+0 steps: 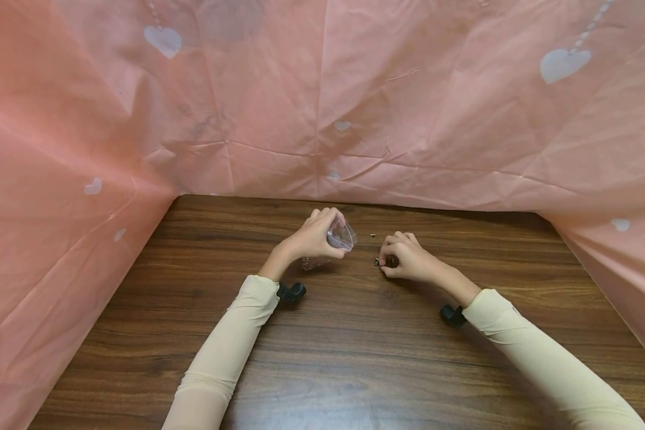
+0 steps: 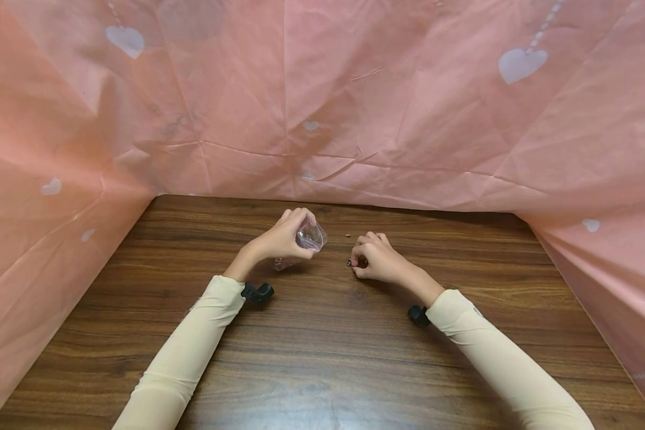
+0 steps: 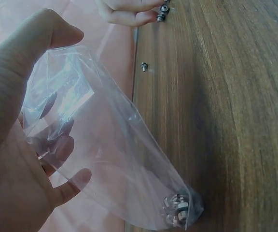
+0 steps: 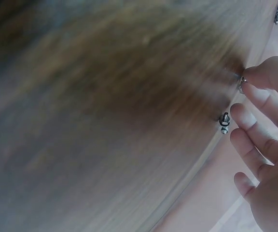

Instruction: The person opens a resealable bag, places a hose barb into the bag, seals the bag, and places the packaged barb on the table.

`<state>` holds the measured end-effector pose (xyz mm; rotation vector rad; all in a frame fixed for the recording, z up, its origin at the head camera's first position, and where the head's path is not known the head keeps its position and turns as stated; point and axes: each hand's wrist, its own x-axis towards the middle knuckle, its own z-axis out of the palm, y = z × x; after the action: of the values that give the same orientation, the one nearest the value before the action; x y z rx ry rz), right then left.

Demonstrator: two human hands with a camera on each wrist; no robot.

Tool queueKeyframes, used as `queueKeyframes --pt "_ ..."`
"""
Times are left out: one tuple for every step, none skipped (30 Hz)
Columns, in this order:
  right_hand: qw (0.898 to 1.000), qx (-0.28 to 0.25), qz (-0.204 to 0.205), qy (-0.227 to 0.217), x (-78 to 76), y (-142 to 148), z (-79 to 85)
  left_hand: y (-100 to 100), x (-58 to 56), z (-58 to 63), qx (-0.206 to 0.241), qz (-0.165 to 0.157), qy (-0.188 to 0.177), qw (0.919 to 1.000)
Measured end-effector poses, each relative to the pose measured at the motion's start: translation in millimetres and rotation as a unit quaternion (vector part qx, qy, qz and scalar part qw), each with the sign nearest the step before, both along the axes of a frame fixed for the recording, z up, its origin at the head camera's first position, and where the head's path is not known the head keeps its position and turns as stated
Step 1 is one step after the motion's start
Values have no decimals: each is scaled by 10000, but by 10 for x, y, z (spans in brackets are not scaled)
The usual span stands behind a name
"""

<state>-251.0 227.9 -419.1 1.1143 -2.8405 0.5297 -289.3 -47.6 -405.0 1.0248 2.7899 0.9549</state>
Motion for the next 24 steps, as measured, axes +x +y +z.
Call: queueKeyframes --pt "10000 11 -10 -20 4 -2 3 0 1 0 -3 -2 1 10000" --pt "10000 24 -10 -29 7 -4 6 0 3 0 -8 -3 3 10000" --pt "10000 29 -10 -35 9 -5 6 1 4 0 -13 -8 1 10000" --pt "10000 33 -10 -26 10 -7 5 1 5 0 -14 -11 -2 10000" --pt "10000 32 -8 -20 12 -7 3 2 6 0 -14 -13 -7 10000" --pt "10000 29 -7 -9 14 -8 1 2 7 -1 -11 -11 -17 10000" --pt "10000 25 -8 8 14 -8 -1 2 8 -2 -6 -10 -28 10000" --pt "10000 18 -10 28 15 -8 -2 2 9 -2 -8 -6 -32 10000" --pt "10000 10 -25 31 18 -8 -1 2 10 -2 -3 -2 -41 10000" --pt "10000 1 -37 37 22 -8 2 1 11 -2 -2 0 -44 10000" --pt "10000 -5 -42 36 25 -8 4 1 12 -2 -1 -4 -47 10000" --pt "10000 6 -53 45 26 -9 8 -1 13 -1 -9 -6 -43 10000" --pt "10000 4 -69 46 29 -9 13 -2 14 -1 -6 -13 -46 10000" --pt "10000 6 -84 38 31 -10 18 -3 15 0 0 -22 -49 10000" --pt "9999 12 -98 29 33 -11 24 -5 17 3 8 -29 -54 10000" --pt "9999 10 -108 38 32 -11 28 -6 17 5 9 -34 -54 10000" --pt "9999 3 -119 46 30 -12 32 -8 18 6 7 -38 -54 10000" --pt "9999 -15 -133 51 29 -15 39 -10 19 9 4 -40 -54 10000" --pt "9999 -53 -142 50 29 -15 45 -12 21 11 10 -45 -59 10000" --pt "9998 -72 -145 64 27 -16 51 -13 22 13 5 -48 -55 10000" --pt "9998 -98 -143 85 25 -17 56 -15 24 15 1 -49 -50 10000" --pt "9997 -141 -137 109 20 -19 58 -16 25 15 -8 -49 -51 10000" --pt "9997 -166 -133 115 18 -22 64 -18 27 16 -3 -51 -57 10000" --pt "9997 -183 -135 120 16 -25 69 -18 29 17 0 -50 -57 10000"
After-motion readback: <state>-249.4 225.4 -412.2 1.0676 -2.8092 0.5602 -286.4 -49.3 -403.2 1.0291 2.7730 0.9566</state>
